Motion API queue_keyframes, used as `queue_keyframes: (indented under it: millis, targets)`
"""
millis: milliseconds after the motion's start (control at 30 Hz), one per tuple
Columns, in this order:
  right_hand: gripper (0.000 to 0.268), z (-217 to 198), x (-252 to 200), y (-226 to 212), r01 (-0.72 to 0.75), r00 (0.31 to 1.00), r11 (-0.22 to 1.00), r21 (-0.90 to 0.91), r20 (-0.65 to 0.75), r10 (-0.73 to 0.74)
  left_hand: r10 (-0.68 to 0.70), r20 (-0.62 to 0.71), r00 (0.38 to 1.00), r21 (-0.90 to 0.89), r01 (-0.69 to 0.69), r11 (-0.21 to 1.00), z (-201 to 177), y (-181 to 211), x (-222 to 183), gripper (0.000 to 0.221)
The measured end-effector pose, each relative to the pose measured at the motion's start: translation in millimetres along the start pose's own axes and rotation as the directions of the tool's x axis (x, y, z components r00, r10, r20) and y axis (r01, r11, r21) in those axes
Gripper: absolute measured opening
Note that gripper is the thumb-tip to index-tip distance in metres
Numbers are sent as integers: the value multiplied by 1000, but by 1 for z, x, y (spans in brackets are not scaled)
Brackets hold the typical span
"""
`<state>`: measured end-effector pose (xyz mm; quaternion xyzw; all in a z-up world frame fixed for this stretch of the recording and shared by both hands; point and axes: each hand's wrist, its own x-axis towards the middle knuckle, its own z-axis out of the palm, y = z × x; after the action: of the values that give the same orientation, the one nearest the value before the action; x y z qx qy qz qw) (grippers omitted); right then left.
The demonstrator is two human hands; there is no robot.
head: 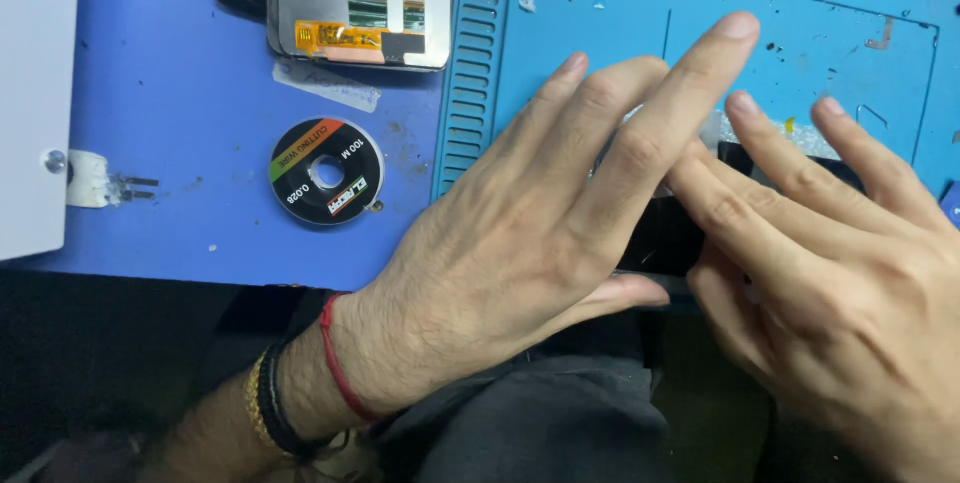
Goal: Thoroughly cleaning a smartphone screen using a cleaning wipe and liquid solution on a repair workbench.
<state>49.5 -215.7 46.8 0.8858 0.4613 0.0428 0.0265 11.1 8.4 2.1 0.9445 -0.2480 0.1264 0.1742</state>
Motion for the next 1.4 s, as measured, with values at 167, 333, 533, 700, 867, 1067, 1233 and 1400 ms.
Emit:
queue_keyframes:
  millis: [167, 333, 533, 700, 867, 1067, 1233, 1400]
  targets:
    - [61, -1, -5, 7, 13, 998, 1000, -23, 67, -11, -28, -23, 999, -76, 26, 997, 2, -2, -3, 163]
    - [57, 0, 0, 6, 54, 999, 998, 32, 1, -54, -8, -9, 1000, 6, 8, 1000, 2, -1, 0, 159]
    - [58, 1, 7, 0, 50, 999, 997, -67, -2, -50, -5, -4, 1000, 0, 5, 1000, 0, -1, 1, 157]
    - [58, 1, -3, 2, 49, 999, 997, -58, 22, -48, -6, 16, 1000, 39, 5, 999, 0, -3, 1, 159]
    - [56, -1, 0, 3, 33, 999, 999, -3, 9, -33, -10, -5, 1000, 17, 10, 1000, 2, 0, 0, 161]
    - [58, -1, 8, -1, 16, 1000, 999, -45, -9, -17, 7, 2, 1000, 43, -7, 999, -1, -1, 2, 161]
    - [57, -1, -8, 2, -3, 999, 1000, 2, 33, 3, -11, 13, 1000, 27, 10, 1000, 0, -1, 0, 154]
    - [52, -3, -6, 0, -7, 1000, 993, 118, 16, 5, 4, 4, 1000, 21, -4, 1000, 0, -1, 2, 158]
